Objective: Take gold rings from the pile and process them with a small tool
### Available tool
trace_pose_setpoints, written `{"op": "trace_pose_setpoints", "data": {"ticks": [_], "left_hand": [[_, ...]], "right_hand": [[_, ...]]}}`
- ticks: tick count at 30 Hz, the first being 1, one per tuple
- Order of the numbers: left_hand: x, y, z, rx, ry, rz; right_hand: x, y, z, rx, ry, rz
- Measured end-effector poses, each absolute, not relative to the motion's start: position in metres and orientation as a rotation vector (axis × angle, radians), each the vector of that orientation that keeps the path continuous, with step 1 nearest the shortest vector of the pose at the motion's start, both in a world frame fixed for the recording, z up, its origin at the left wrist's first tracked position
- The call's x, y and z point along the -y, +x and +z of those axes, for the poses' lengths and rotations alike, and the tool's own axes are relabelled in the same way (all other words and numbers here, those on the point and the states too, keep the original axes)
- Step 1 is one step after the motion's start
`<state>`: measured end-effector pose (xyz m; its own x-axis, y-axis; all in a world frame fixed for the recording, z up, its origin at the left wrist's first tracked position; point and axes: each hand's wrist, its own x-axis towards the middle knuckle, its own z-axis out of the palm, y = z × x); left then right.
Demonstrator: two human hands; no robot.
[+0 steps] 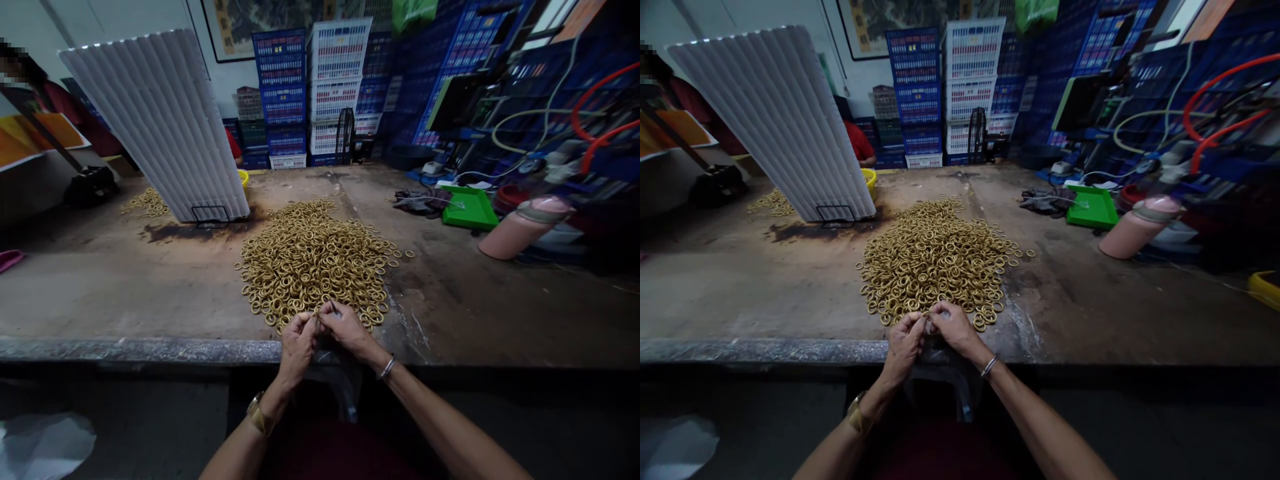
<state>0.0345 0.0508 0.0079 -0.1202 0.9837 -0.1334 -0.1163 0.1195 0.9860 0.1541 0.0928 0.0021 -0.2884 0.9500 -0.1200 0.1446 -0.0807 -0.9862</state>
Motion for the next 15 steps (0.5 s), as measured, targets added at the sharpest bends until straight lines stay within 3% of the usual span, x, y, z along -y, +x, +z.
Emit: {"op": "trace_pose_setpoints", "data": {"ticks": [7,15], "left_hand": [[-0.049,0.031,0.006,-1.321,1.352,1.357],[-0.046,0.028,0.009,-1.053,0.845,1.123]], "right_hand": [[-0.09,0.153,0.017,1.728,-1.263,1.175],[-0.09,0.151,0.019,1.528,-1.216,1.392]]}}
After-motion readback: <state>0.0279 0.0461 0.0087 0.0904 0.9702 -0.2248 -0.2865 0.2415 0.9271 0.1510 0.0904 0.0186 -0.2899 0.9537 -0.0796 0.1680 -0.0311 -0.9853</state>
